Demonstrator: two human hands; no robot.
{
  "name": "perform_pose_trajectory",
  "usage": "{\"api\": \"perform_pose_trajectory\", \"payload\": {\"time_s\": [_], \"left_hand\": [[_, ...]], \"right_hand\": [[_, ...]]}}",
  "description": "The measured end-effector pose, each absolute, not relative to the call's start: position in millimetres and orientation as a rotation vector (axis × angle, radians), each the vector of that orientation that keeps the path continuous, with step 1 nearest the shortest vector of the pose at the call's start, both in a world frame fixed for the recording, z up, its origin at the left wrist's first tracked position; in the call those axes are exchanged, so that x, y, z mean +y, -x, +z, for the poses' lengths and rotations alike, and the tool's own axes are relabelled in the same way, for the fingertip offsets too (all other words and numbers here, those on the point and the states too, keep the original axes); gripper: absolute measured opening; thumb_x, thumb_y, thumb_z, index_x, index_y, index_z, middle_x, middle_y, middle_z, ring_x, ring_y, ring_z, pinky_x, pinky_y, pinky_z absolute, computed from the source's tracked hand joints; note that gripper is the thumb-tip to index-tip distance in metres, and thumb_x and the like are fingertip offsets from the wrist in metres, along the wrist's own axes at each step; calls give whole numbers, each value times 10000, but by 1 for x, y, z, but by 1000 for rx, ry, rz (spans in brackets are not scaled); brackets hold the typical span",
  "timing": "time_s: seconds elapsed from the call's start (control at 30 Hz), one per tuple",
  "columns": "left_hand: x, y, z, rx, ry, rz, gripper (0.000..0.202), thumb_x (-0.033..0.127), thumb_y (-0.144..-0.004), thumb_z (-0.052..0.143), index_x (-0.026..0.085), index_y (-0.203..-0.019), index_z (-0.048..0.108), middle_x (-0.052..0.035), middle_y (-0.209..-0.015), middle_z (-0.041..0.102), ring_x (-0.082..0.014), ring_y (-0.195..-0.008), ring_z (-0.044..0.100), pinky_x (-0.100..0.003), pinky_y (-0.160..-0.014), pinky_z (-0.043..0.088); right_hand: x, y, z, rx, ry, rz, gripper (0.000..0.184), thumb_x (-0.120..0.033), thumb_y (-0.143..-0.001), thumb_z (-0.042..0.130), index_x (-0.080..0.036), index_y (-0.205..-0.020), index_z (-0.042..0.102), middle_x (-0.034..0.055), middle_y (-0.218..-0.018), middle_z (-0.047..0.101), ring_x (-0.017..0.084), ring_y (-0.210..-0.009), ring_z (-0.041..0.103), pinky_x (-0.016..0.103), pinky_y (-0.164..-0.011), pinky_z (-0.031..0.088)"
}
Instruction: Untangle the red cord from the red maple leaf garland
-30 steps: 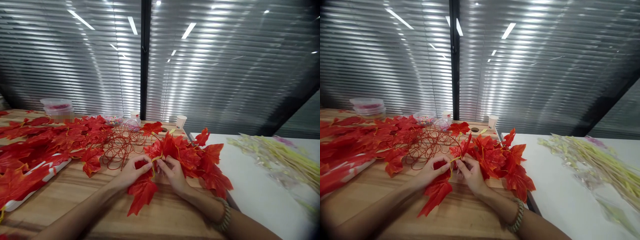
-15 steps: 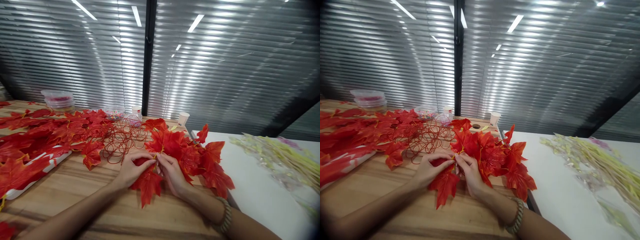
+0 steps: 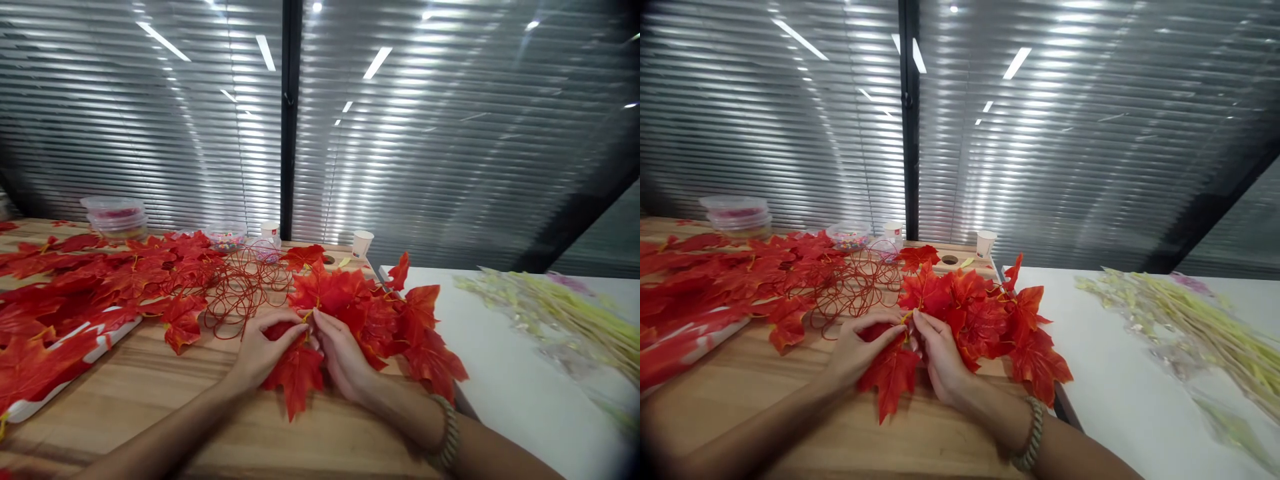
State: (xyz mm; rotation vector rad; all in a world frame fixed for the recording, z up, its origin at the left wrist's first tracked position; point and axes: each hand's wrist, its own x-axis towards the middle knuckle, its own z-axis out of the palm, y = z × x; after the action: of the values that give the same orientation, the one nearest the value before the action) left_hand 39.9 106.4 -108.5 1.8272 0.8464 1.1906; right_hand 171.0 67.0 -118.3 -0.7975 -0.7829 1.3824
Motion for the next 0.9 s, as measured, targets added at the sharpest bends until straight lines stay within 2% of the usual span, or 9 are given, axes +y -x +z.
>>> {"api": "perform_pose_trajectory", "payload": {"time_s": [0.17, 0.27, 0.4, 0.63, 0.9], "left_hand": [[107, -40, -110, 788, -1930, 1185, 65, 207, -713, 640, 152, -723, 674, -51, -783, 699, -177, -789, 628, -282, -782, 469], [107, -40, -111, 783, -1953, 1194, 54, 200, -711, 642, 158, -722, 673, -47, -780, 701, -179, -802, 629, -280, -782, 470], [109, -40, -113, 802, -1931, 1209, 65, 208, -708, 645, 153, -733, 669, -56, -800, 700, -179, -800, 628, -288, -781, 475], [110, -39, -117, 789, -1930, 1224, 63, 204, -714, 643, 152, -739, 668, -57, -803, 698, -176, -798, 628, -291, -781, 476], [109, -41, -114, 791, -1929, 1250, 42, 187, -704, 651, 164, -727, 678, -47, -803, 704, -174, -823, 630, -287, -814, 466]], "right_hand": [[68, -169, -117, -697, 799, 1462, 279, -410, -683, 674, -165, -817, 670, -7, -667, 514, 70, -536, 327, 197, -471, 223], [68, -168, -117, -690, 786, 1480, 267, -404, -674, 683, -164, -790, 676, 0, -683, 538, 74, -548, 346, 200, -482, 242], [68, -169, -118, -674, 744, 1482, 202, -366, -668, 698, -173, -711, 660, -17, -654, 526, 69, -536, 342, 196, -494, 259], [67, -168, -117, -676, 739, 1485, 210, -363, -650, 710, -165, -686, 648, -20, -637, 499, 73, -544, 338, 196, -506, 272], [67, -169, -117, -703, 771, 1480, 239, -389, -678, 681, -171, -775, 668, -14, -646, 493, 79, -537, 318, 210, -487, 224]]}}
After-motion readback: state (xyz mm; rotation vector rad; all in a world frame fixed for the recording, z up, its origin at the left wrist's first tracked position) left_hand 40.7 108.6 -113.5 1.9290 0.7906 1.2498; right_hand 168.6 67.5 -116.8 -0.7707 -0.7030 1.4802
